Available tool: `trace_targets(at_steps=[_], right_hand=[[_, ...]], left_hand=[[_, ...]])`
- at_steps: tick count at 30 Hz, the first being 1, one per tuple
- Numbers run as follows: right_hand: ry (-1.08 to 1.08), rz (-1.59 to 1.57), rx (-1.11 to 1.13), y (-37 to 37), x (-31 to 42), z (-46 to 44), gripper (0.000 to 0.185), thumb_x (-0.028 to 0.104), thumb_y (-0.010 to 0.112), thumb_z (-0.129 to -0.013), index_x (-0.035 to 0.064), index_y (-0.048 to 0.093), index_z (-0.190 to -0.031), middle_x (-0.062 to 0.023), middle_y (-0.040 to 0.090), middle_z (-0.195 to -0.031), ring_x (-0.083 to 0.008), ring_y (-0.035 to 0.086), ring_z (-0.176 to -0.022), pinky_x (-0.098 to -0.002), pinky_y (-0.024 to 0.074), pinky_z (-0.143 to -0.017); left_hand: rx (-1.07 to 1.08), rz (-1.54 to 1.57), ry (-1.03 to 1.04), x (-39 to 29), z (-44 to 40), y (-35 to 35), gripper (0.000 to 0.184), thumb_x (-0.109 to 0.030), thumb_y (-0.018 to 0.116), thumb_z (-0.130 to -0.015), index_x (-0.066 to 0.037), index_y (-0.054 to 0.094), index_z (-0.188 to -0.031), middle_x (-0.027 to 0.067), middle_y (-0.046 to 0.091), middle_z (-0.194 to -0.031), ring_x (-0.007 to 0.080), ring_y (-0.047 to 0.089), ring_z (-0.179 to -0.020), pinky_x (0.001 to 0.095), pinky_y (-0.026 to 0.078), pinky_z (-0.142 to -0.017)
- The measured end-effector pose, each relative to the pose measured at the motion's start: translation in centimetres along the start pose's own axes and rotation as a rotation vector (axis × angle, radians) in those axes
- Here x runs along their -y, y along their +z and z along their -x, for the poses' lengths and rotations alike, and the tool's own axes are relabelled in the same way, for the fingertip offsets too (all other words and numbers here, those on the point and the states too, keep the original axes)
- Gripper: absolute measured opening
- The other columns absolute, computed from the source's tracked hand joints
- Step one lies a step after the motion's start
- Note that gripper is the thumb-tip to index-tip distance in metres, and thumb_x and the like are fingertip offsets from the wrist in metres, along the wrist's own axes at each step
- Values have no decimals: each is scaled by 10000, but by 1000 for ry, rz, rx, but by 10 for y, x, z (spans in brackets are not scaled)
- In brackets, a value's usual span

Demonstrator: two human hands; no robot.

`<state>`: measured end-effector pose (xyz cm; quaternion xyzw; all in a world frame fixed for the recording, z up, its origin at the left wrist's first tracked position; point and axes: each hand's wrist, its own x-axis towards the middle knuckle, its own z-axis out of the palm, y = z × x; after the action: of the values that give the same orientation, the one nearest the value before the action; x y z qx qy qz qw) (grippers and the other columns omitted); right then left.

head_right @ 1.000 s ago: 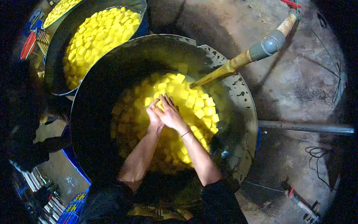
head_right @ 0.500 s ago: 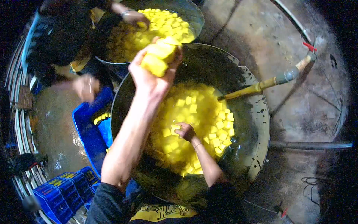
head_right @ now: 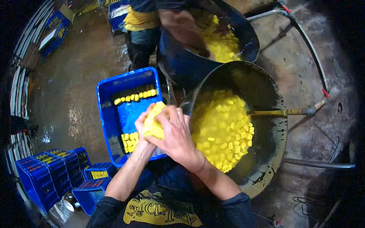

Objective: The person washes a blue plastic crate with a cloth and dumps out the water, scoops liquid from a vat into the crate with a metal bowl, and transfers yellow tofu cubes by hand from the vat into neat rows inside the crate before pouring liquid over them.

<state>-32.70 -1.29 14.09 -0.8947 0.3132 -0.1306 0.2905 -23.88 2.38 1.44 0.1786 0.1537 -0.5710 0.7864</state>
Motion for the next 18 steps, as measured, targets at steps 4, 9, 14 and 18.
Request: trace_targets(at_steps=[4,9,14,18], right_hand=[[144,83,253,44,6,-8,1015,498,797,-551,126,366,-1391,-257,193,-1471,-465,131,-1368,-559,191,-1072],[189,-182,527,139,-36,-13,599,388,731,-691,85,564,-1180,-205,417,-1326,-391,389,-1230,-452,305,-1047],[585,-693,630,238,-110,-47,404,391,667,-782,46,636,-990,-103,640,-1017,-193,584,-963,-307,437,-855],[769,-467,520,297,-151,-98,499,510,673,-720,64,663,-945,-78,683,-886,-211,635,-818,-324,473,-774]], left_hand=[[-56,47,-104,-29,29,-44,362,-307,469,-904,-50,523,-1154,135,587,-1115,278,558,-1068,404,450,-939],[-77,195,-381,-46,27,-104,754,-697,324,-864,-69,450,-1262,142,523,-1216,270,513,-1144,424,417,-972],[-430,22,-268,-57,-39,-181,910,-732,276,-852,-41,189,-1438,136,425,-1349,271,450,-1225,428,350,-1030],[-647,-380,-53,-73,-79,-241,865,-702,295,-867,-91,173,-1466,155,170,-1518,279,160,-1400,525,53,-1106]])
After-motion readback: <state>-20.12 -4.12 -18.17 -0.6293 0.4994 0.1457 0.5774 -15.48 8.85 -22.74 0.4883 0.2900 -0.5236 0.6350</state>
